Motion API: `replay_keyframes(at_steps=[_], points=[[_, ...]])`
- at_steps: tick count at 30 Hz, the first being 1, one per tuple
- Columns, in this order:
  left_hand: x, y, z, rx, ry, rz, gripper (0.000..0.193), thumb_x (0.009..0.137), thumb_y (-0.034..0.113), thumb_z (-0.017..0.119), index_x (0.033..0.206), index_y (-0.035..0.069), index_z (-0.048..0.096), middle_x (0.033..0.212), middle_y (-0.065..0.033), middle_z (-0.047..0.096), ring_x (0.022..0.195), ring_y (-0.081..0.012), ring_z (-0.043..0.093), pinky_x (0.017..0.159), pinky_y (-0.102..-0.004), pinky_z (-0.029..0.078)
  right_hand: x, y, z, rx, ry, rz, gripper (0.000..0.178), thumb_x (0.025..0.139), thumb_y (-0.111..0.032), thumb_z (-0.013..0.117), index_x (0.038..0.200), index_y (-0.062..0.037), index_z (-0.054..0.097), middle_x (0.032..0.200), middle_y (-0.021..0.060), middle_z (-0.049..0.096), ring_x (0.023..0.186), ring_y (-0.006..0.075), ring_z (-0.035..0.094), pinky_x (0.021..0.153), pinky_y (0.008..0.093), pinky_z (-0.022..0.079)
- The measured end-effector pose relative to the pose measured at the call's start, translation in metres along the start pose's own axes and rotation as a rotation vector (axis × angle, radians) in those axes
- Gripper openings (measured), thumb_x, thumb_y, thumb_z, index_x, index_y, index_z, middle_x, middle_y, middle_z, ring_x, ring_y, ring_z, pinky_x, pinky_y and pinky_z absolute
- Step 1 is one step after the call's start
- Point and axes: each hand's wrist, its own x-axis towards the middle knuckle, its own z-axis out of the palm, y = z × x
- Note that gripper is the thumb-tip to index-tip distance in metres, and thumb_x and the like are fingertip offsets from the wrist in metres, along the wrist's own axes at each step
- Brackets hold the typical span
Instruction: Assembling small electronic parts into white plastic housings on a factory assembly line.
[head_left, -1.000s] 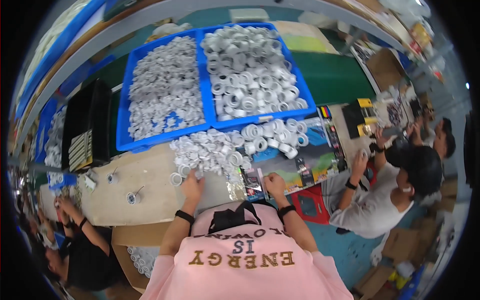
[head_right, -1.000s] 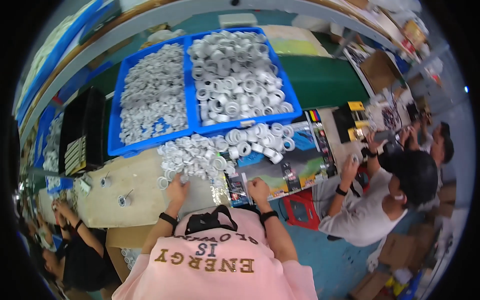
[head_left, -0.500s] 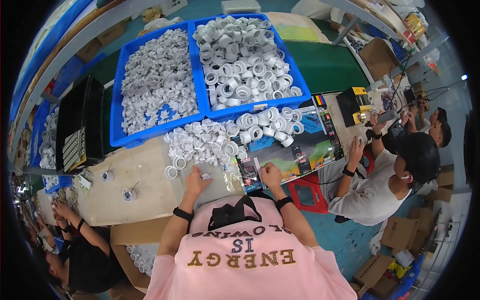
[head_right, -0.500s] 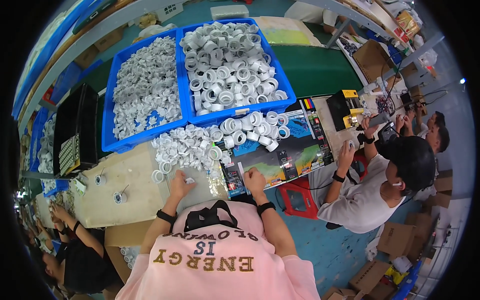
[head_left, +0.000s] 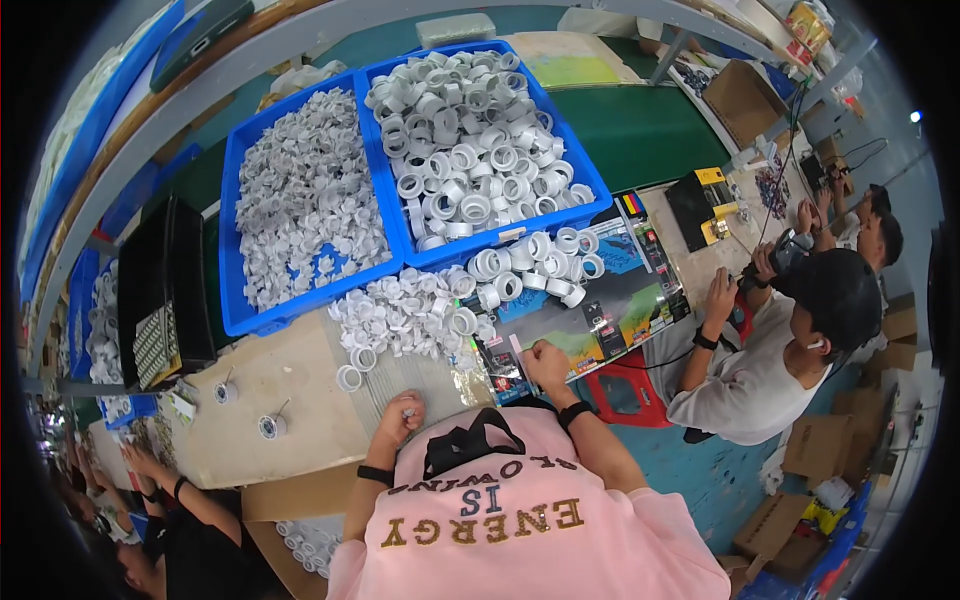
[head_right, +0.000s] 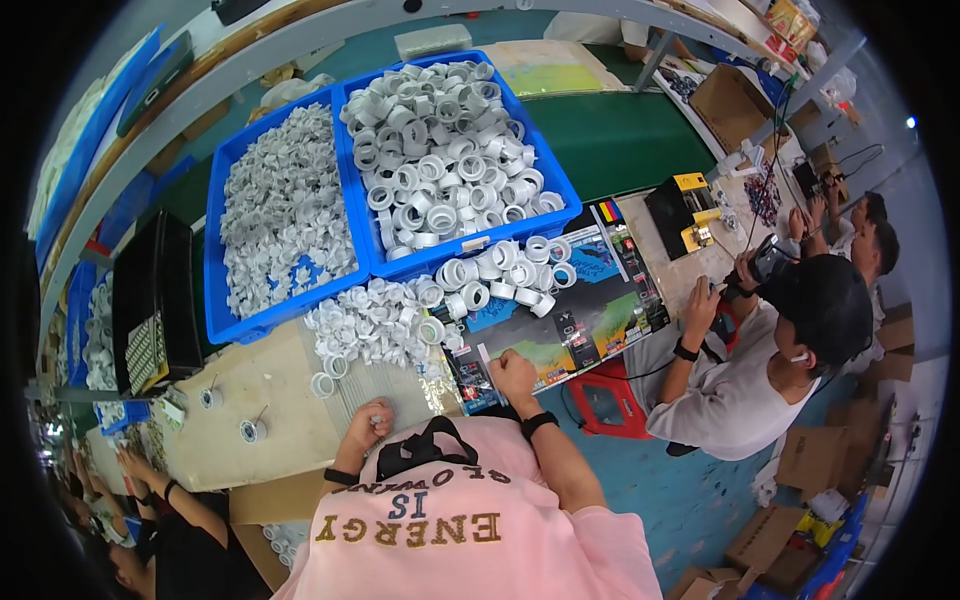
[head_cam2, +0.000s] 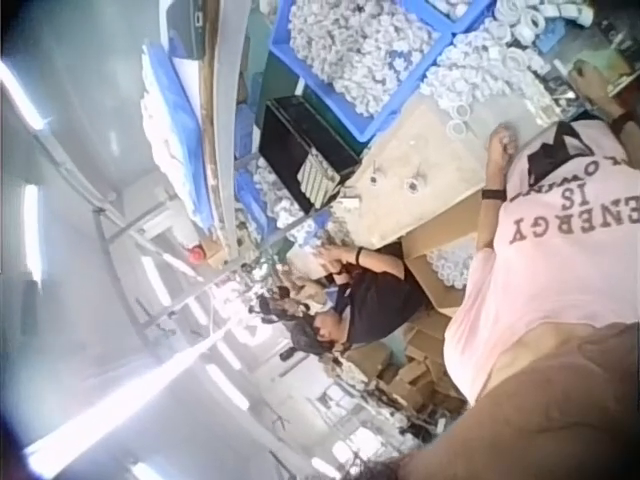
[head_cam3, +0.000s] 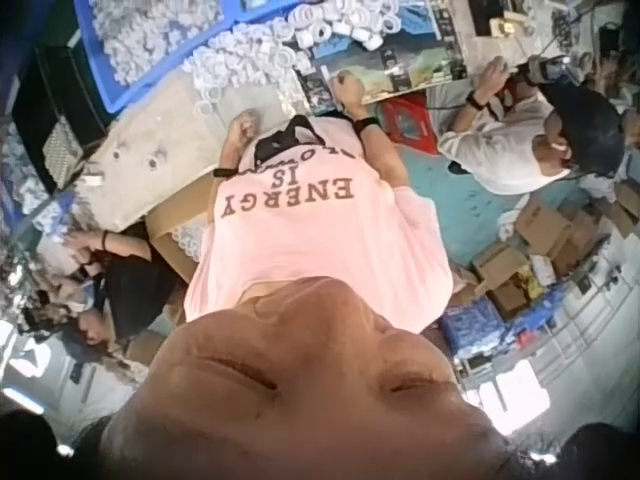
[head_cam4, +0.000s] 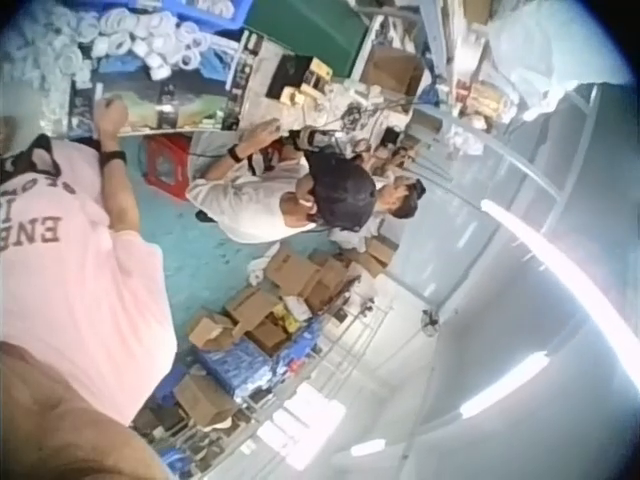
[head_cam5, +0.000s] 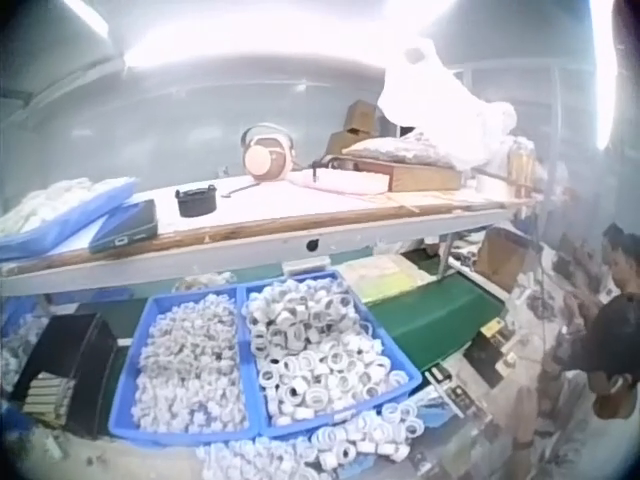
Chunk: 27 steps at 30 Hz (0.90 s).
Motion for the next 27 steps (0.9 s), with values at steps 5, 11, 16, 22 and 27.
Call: replay_keyframes(at_steps=[5, 11, 16, 22, 27], points=[[0.006, -0.005, 0.016, 0.195, -0.064, 0.002, 0.019, 0.082, 0.019, 0.053, 0.068, 0.008, 0.044, 0.058, -0.0011, 0.039, 0.043, -0.0077, 0.031, 0.038, -0.0207, 0.02, 0.001, 0.0, -0.003, -0.015, 0.017, -0.007, 0.023, 0.07, -0.027, 0.056, 0.066, -0.0059, 0.061, 0.063, 0.0176, 0.061, 0.061, 0.036, 0.06, 0.059, 0.0447, 0.048], [0.02, 0.006, 0.0, 0.041, 0.015, 0.089, 0.03, 0.085, 0.03, 0.044, 0.061, 0.011, 0.04, 0.056, -0.0038, 0.041, 0.044, -0.0112, 0.034, 0.04, -0.0229, 0.024, 0.006, -0.002, 0.0, -0.012, 0.0, -0.027, 0.023, 0.07, -0.028, 0.057, 0.066, -0.0063, 0.062, 0.065, 0.0167, 0.061, 0.063, 0.0348, 0.06, 0.06, 0.0436, 0.047], [0.023, 0.001, 0.005, 0.218, 0.055, 0.135, 0.024, 0.083, 0.024, 0.044, 0.065, 0.009, 0.048, 0.057, -0.0038, 0.045, 0.047, -0.0129, 0.039, 0.042, -0.0249, 0.029, 0.006, 0.008, 0.007, -0.04, 0.021, -0.055, 0.028, 0.067, -0.032, 0.056, 0.064, -0.0036, 0.059, 0.064, 0.0186, 0.059, 0.061, 0.0363, 0.058, 0.055, 0.0449, 0.044], [0.025, -0.007, -0.007, 0.152, 0.1, 0.157, 0.024, 0.081, 0.024, 0.049, 0.065, 0.006, 0.05, 0.063, -0.0086, 0.052, 0.049, -0.016, 0.045, 0.044, -0.0275, 0.034, 0.004, 0.006, 0.005, -0.031, 0.017, -0.106, 0.028, 0.067, -0.03, 0.057, 0.062, -0.0027, 0.057, 0.058, 0.0183, 0.055, 0.056, 0.0367, 0.055, 0.052, 0.0443, 0.041], [0.03, -0.004, -0.005, 0.144, 0.153, 0.184, 0.026, 0.079, 0.028, 0.052, 0.065, 0.006, 0.051, 0.066, -0.0116, 0.056, 0.051, -0.0162, 0.05, 0.045, -0.0273, 0.04, 0.011, 0.031, 0.021, -0.003, 0.048, -0.229, 0.028, 0.065, -0.028, 0.06, 0.065, 0.0, 0.058, 0.06, 0.02, 0.054, 0.058, 0.0383, 0.054, 0.054, 0.0474, 0.041]])
